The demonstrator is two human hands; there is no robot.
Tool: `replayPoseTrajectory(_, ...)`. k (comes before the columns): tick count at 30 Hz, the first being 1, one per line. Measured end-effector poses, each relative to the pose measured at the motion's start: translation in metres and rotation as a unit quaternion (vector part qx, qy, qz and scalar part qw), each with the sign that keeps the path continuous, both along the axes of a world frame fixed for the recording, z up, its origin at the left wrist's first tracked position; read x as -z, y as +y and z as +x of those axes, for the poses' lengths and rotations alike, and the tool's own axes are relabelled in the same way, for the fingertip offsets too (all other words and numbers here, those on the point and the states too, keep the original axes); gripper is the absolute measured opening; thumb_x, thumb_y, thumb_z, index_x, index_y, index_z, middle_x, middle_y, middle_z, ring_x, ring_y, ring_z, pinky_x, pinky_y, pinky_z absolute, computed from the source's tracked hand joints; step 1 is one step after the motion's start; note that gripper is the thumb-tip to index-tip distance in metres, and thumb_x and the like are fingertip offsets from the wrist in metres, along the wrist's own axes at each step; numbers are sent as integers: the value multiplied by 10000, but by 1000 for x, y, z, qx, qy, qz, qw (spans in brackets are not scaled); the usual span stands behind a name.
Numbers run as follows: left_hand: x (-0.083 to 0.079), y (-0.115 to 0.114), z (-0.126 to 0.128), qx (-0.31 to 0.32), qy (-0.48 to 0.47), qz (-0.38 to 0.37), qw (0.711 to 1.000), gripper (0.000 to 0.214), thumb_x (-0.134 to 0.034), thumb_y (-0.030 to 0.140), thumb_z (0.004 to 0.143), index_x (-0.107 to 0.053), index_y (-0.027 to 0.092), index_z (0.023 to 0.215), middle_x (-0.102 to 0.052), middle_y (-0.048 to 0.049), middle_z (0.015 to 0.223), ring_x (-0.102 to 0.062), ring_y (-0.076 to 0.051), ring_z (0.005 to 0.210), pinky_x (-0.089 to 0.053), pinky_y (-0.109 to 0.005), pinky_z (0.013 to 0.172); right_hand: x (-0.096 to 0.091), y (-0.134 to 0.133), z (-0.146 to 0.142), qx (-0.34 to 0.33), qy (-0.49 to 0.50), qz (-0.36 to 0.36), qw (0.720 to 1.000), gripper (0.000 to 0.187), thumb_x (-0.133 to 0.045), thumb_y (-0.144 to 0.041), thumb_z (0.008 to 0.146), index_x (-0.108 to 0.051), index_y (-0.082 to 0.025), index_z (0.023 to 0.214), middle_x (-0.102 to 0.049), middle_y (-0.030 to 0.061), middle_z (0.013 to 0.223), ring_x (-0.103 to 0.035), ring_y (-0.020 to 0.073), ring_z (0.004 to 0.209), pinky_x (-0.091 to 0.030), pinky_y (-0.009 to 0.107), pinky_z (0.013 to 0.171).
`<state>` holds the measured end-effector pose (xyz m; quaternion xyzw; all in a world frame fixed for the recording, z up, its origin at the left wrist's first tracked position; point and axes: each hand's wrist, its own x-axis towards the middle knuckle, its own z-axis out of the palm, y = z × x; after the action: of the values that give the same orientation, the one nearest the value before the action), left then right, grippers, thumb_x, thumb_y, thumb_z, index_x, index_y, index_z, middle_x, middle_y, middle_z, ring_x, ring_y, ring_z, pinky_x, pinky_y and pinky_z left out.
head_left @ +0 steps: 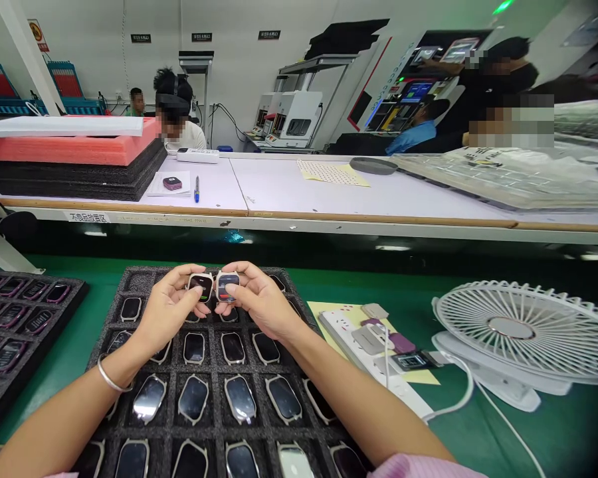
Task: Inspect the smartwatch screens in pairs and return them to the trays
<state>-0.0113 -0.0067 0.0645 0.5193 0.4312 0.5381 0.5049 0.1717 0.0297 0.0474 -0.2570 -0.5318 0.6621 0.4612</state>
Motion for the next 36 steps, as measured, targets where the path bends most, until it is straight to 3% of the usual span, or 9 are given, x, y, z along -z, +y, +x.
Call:
replayPoseTrajectory(13, 2, 1, -1, 4, -23, -13, 1000, 455, -685, 224, 755, -598, 163, 1198, -706, -63, 1026, -693, -126, 626, -589, -285, 627, 3, 1, 1, -18, 12, 4, 1000, 350, -655, -150, 798, -563, -227, 1126, -698, -4, 880, -722, 154, 705, -573, 317, 690)
replayPoseTrajectory(20, 2, 1, -3, 1, -51, -47, 998, 502, -709, 258, 749, -605, 164, 1231, -709, -45, 959, -695, -139, 620, -586, -296, 622, 3, 1, 1, -15, 17, -26, 999, 325, -677, -255, 852, -564, -226, 1155, -704, -4, 847, -719, 153, 667, -560, 301, 652)
replayPoseTrajectory(30, 2, 3, -8, 1, -76, -72, 994, 430, -700, 381, 794, -643, 145, 1149, -705, -39, 821, -704, -178, 596, -581, -317, 597, 2, 2, 0, -18, 20, -64, 998, 300, -678, -424, 871, -589, -199, 1047, -748, 37, 836, -713, 157, 574, -512, 247, 510)
replayPoseTrajectory(33, -8, -3, -13, 41, -78, -77, 993, 342, -704, 371, 795, -674, 156, 1059, -707, -38, 750, -685, -183, 542, -559, -299, 532, -7, -5, 1, -45, 19, -74, 996, 337, -665, -492, 867, -582, -190, 993, -752, 43, 791, -682, 147, 482, -459, 211, 422)
replayPoseTrajectory(36, -24, -24, -22, 154, -108, -80, 979, 297, -688, 410, 824, -713, 191, 1023, -737, -68, 791, -684, -204, 517, -549, -315, 493, -26, -27, 9, -96, 16, -85, 992, 364, -640, -544, 878, -572, -199, 971, -755, 54, 783, -682, 162, 474, -443, 209, 393)
